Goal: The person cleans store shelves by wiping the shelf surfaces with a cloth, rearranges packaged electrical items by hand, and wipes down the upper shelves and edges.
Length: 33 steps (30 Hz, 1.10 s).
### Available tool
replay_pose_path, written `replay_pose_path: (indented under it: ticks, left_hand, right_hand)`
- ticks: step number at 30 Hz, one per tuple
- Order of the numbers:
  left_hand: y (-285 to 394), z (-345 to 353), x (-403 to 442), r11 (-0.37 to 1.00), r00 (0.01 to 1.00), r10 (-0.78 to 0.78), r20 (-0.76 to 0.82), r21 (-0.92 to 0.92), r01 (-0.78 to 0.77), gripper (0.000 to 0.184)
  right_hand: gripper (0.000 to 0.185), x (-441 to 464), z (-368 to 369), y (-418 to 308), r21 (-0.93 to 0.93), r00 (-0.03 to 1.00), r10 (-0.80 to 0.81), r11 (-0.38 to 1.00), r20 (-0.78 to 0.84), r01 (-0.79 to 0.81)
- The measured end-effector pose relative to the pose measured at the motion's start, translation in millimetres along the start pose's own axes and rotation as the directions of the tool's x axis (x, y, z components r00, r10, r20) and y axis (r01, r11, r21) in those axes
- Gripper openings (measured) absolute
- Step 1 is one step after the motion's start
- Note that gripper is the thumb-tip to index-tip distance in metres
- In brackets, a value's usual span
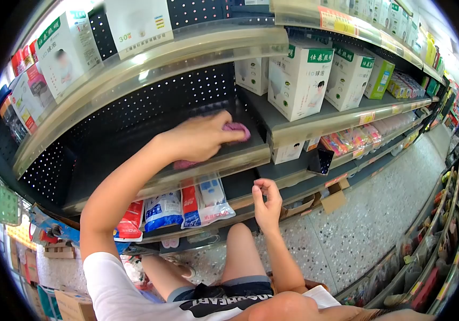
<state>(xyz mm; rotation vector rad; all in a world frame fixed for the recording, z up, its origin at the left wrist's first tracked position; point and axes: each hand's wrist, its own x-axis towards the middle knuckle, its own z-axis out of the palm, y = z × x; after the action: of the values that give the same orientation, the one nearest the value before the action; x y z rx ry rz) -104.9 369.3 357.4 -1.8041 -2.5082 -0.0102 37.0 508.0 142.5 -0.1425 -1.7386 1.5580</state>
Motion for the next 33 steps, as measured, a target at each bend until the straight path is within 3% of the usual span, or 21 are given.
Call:
replay_pose_path:
  ticks: [1, 3, 9, 10, 13, 19, 26, 33]
  left_hand:
    - [-3.4, 4.7, 7.8, 0.993, 0.993, 0.117, 0.003, -0.034, -0.117, 0.054]
    - [-9.3, 11.0, 17.5, 0.976, 0.977, 0.212, 0.027, -0.062, -0.210, 0.055]
    - [-13.8, 21.1, 30.5, 0.979, 0.967, 0.204, 0.150, -0.053, -0.198, 0.061]
    - [-14.5, 23.1, 32.1, 0.975, 0.965, 0.219, 0.143, -0.069, -0.212, 0.072]
    - [-11.9, 24.6, 36.1, 0.979, 0.971, 0.200, 0.131, -0.053, -0.194, 0.065]
    - [-10.6, 33.2, 48.1, 0.949, 0.955, 0.293, 0.039, 0.112, -0.296, 0.073]
    - [-1.3, 35.1, 50.1, 0.932, 0.964, 0.264, 0.012, 0.256, -0.258, 0.069]
    - [-6.7, 45.8, 43.2, 0.967, 1.000, 0.008, -0.003, 0.256, -0.007, 0.068]
  right_hand:
    - [0.013, -0.7, -3.5, 3.0, -0.006, 1.000, 0.026, 1.000, -0.005, -0.026]
    - [0.012, -1.5, -10.5, 9.5, -0.017, 0.997, 0.079, 0.997, -0.012, -0.079]
    - [0.013, 4.6, -6.7, 27.2, 0.084, 0.989, 0.123, 0.990, -0.077, -0.116]
    - [0.013, 3.4, -6.6, 28.8, 0.081, 0.989, 0.127, 0.989, -0.071, -0.122]
    - [0.012, 2.8, -6.5, 31.1, 0.084, 0.987, 0.142, 0.987, -0.078, -0.135]
    - [0.010, 3.6, -8.9, 25.6, 0.140, 0.979, 0.194, 0.973, -0.060, -0.185]
    - [0.008, 3.6, -0.7, 21.3, 0.149, 0.988, 0.149, 0.979, -0.042, -0.141]
    - [0.014, -3.5, 6.9, -10.5, 0.210, 0.990, 0.142, 0.968, -0.017, -0.135]
